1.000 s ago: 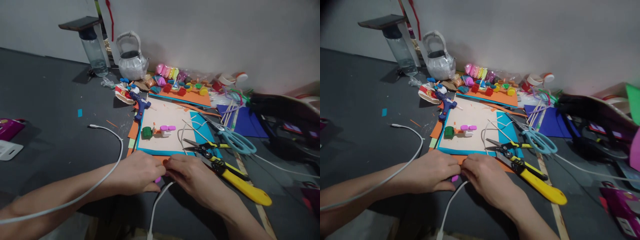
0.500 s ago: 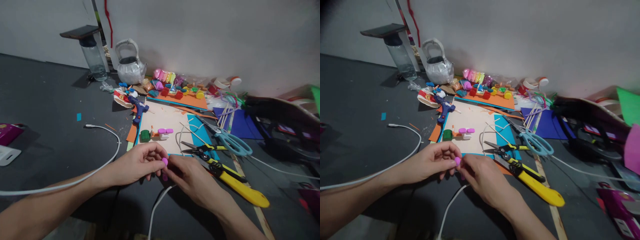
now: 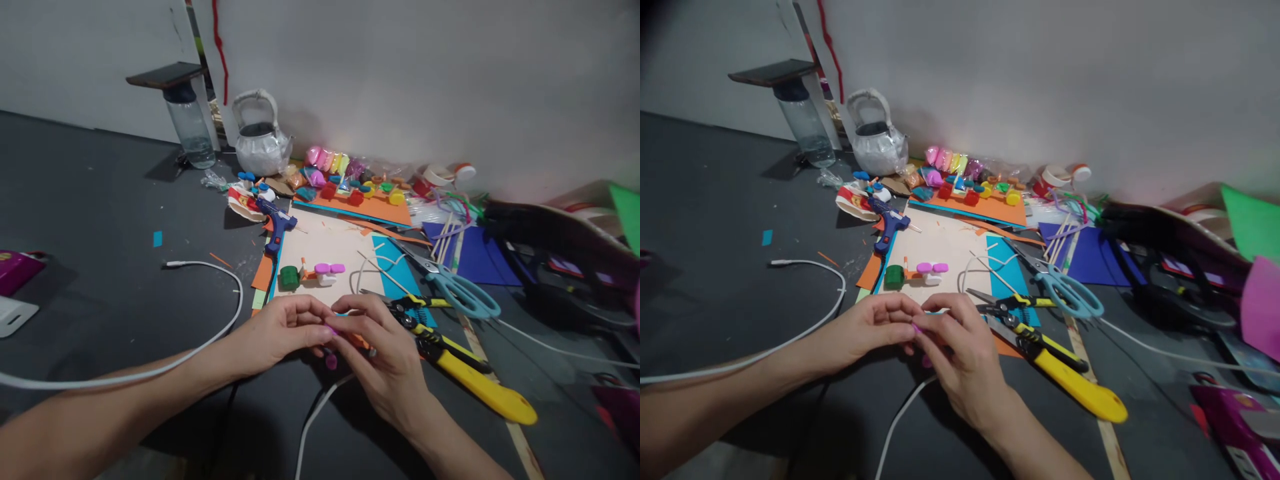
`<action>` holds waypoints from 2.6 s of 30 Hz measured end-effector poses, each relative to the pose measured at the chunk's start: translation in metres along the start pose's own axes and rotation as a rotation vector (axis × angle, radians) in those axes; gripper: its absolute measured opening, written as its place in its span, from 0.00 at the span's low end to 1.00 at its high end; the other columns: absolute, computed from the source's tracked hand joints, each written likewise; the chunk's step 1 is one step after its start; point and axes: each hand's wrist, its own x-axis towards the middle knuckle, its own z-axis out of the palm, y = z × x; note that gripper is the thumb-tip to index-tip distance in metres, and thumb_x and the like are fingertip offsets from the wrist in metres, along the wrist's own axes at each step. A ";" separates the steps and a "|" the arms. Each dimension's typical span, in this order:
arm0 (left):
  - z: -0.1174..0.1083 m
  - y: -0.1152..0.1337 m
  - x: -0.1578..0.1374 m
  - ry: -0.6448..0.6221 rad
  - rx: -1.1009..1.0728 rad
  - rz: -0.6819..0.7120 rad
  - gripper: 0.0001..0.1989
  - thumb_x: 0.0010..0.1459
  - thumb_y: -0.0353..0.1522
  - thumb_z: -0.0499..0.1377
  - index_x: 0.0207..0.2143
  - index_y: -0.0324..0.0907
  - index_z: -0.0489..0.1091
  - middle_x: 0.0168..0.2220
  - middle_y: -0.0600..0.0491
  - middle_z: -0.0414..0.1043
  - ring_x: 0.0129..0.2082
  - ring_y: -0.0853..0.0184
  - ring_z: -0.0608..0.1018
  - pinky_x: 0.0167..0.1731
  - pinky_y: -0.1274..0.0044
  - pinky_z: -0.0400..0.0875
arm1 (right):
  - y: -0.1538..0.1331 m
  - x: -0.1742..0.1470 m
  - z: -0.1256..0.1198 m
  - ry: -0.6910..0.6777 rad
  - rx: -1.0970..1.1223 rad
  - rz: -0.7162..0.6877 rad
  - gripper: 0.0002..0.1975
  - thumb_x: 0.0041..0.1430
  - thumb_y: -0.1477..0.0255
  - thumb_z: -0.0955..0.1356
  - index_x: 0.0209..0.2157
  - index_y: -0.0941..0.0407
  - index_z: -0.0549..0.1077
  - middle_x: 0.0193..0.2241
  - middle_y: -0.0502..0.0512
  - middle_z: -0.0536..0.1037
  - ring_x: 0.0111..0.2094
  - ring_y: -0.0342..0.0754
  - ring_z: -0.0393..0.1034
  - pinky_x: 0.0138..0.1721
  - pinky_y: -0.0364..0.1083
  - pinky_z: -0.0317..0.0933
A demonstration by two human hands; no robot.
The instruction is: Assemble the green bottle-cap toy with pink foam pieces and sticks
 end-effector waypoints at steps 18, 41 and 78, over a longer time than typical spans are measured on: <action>-0.002 0.007 0.001 0.052 -0.015 -0.022 0.15 0.52 0.39 0.69 0.32 0.35 0.75 0.26 0.53 0.78 0.25 0.73 0.78 0.31 0.81 0.71 | 0.001 0.002 -0.002 -0.034 -0.013 -0.049 0.14 0.63 0.77 0.67 0.50 0.53 0.73 0.44 0.57 0.77 0.45 0.47 0.72 0.44 0.47 0.69; -0.002 0.007 0.000 0.069 0.046 -0.024 0.15 0.51 0.38 0.69 0.36 0.36 0.76 0.28 0.53 0.77 0.26 0.72 0.77 0.28 0.80 0.71 | 0.004 0.002 0.000 0.026 0.028 -0.021 0.12 0.62 0.78 0.68 0.46 0.52 0.75 0.41 0.56 0.78 0.42 0.47 0.74 0.40 0.47 0.70; -0.007 0.012 -0.002 -0.039 0.048 -0.029 0.06 0.55 0.32 0.66 0.36 0.39 0.78 0.33 0.53 0.77 0.35 0.71 0.75 0.40 0.79 0.66 | 0.008 0.005 -0.002 -0.087 -0.020 -0.186 0.22 0.63 0.79 0.66 0.58 0.53 0.69 0.49 0.61 0.75 0.50 0.52 0.69 0.48 0.53 0.67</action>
